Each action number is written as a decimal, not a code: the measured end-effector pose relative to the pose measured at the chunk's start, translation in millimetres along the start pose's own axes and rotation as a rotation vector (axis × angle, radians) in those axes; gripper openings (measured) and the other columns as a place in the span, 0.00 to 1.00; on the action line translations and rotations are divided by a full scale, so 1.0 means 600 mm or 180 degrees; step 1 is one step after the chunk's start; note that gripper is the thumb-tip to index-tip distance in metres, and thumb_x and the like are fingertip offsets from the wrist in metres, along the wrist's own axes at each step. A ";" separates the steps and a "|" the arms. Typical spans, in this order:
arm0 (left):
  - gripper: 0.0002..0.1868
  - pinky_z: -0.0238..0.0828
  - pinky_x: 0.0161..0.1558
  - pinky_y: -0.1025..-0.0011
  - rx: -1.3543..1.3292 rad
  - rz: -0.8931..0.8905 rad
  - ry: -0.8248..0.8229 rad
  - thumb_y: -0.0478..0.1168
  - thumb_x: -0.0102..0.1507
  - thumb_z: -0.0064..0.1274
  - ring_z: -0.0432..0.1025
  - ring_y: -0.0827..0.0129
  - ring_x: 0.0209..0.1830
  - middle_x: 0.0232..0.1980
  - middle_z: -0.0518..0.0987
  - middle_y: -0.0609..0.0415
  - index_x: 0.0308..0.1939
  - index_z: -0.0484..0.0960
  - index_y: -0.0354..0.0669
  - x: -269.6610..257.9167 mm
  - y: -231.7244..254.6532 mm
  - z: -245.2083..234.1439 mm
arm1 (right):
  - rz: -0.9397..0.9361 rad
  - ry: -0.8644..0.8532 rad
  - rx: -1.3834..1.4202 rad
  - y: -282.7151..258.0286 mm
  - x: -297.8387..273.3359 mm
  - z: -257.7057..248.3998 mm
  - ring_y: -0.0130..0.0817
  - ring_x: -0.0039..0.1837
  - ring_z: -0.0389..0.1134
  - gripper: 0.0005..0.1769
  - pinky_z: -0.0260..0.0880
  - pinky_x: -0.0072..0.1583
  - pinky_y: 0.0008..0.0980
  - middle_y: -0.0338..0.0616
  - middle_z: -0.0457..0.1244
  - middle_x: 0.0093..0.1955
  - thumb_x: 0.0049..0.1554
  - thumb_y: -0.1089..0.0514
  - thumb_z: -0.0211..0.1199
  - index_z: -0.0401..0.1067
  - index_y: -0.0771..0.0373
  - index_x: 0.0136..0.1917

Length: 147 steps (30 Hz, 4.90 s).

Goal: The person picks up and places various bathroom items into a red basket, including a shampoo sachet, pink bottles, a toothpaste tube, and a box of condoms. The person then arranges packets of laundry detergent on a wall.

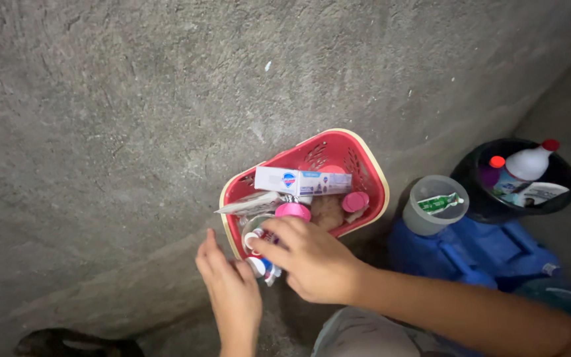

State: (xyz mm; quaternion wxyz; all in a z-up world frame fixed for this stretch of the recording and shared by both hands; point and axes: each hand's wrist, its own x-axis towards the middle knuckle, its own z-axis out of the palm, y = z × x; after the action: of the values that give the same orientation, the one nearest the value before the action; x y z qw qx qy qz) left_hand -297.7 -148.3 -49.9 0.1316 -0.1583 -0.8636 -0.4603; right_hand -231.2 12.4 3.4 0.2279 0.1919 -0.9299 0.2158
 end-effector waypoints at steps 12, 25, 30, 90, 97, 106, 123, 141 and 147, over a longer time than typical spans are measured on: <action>0.33 0.66 0.68 0.67 -0.2607 -0.0605 -0.0043 0.27 0.61 0.39 0.70 0.62 0.67 0.68 0.71 0.42 0.73 0.62 0.36 -0.074 -0.121 0.047 | 0.0544 -0.0272 0.0259 -0.002 -0.007 0.053 0.50 0.65 0.64 0.42 0.66 0.62 0.46 0.49 0.61 0.66 0.49 0.63 0.69 0.62 0.54 0.76; 0.46 0.66 0.60 0.56 -0.0624 0.0046 -0.0460 0.37 0.51 0.69 0.69 0.45 0.61 0.61 0.71 0.36 0.71 0.65 0.38 0.009 -0.018 0.050 | 0.1065 0.0468 0.1427 0.034 0.004 0.069 0.47 0.68 0.68 0.35 0.69 0.66 0.40 0.52 0.62 0.68 0.54 0.66 0.64 0.60 0.61 0.74; 0.36 0.73 0.56 0.60 -0.0539 -0.0213 -0.0608 0.41 0.50 0.70 0.78 0.52 0.55 0.57 0.80 0.41 0.61 0.76 0.39 0.036 0.005 0.051 | 0.0688 0.0228 0.0928 0.051 0.004 0.047 0.52 0.69 0.65 0.41 0.67 0.66 0.43 0.55 0.61 0.67 0.46 0.71 0.64 0.61 0.61 0.73; 0.21 0.72 0.54 0.63 -0.0737 0.0912 0.0174 0.35 0.58 0.66 0.77 0.57 0.52 0.53 0.81 0.47 0.54 0.80 0.38 0.052 0.021 0.027 | 0.0705 0.0337 0.1158 0.092 0.005 0.045 0.41 0.60 0.71 0.33 0.71 0.58 0.38 0.46 0.67 0.59 0.42 0.63 0.73 0.71 0.60 0.62; 0.17 0.69 0.61 0.60 -0.0727 0.0929 0.0172 0.38 0.58 0.66 0.73 0.53 0.59 0.58 0.79 0.47 0.47 0.79 0.41 0.026 -0.013 0.021 | 0.0912 0.0011 0.0897 0.107 0.018 0.075 0.44 0.57 0.72 0.24 0.73 0.56 0.43 0.44 0.69 0.54 0.47 0.57 0.73 0.74 0.54 0.58; 0.23 0.66 0.60 0.55 0.0356 0.1072 -0.0402 0.40 0.54 0.66 0.71 0.50 0.59 0.58 0.81 0.49 0.53 0.81 0.47 0.060 0.009 -0.020 | 0.0809 0.0409 0.1181 0.105 0.023 0.073 0.42 0.60 0.72 0.24 0.73 0.60 0.38 0.46 0.69 0.58 0.49 0.60 0.69 0.74 0.57 0.60; 0.24 0.75 0.49 0.62 -0.0160 0.0671 -0.0340 0.38 0.56 0.67 0.80 0.59 0.49 0.49 0.85 0.48 0.56 0.80 0.47 0.076 0.016 -0.008 | 0.1250 0.0556 0.1505 0.118 0.001 0.064 0.31 0.61 0.72 0.30 0.75 0.59 0.30 0.43 0.67 0.60 0.57 0.62 0.67 0.62 0.59 0.70; 0.23 0.79 0.44 0.70 -0.2585 -0.0772 0.0539 0.41 0.70 0.53 0.76 0.73 0.47 0.53 0.80 0.55 0.69 0.71 0.39 0.097 0.014 -0.108 | 0.0828 0.0071 0.2429 0.056 -0.004 0.017 0.33 0.71 0.66 0.34 0.68 0.67 0.33 0.45 0.63 0.71 0.56 0.67 0.58 0.63 0.61 0.76; 0.21 0.75 0.42 0.70 -0.3411 -0.0769 0.0478 0.42 0.74 0.53 0.75 0.72 0.45 0.52 0.80 0.55 0.69 0.73 0.38 0.102 -0.006 -0.102 | 0.0181 0.0504 0.0889 0.009 -0.003 -0.016 0.46 0.69 0.65 0.33 0.61 0.70 0.45 0.46 0.64 0.67 0.54 0.52 0.72 0.68 0.60 0.69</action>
State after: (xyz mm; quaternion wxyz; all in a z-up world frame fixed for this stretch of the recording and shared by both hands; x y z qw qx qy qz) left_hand -350.4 -191.8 3.4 0.0401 -0.0697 -0.5088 -0.8571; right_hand -228.7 21.9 8.7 0.2653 0.1778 -0.8750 0.3638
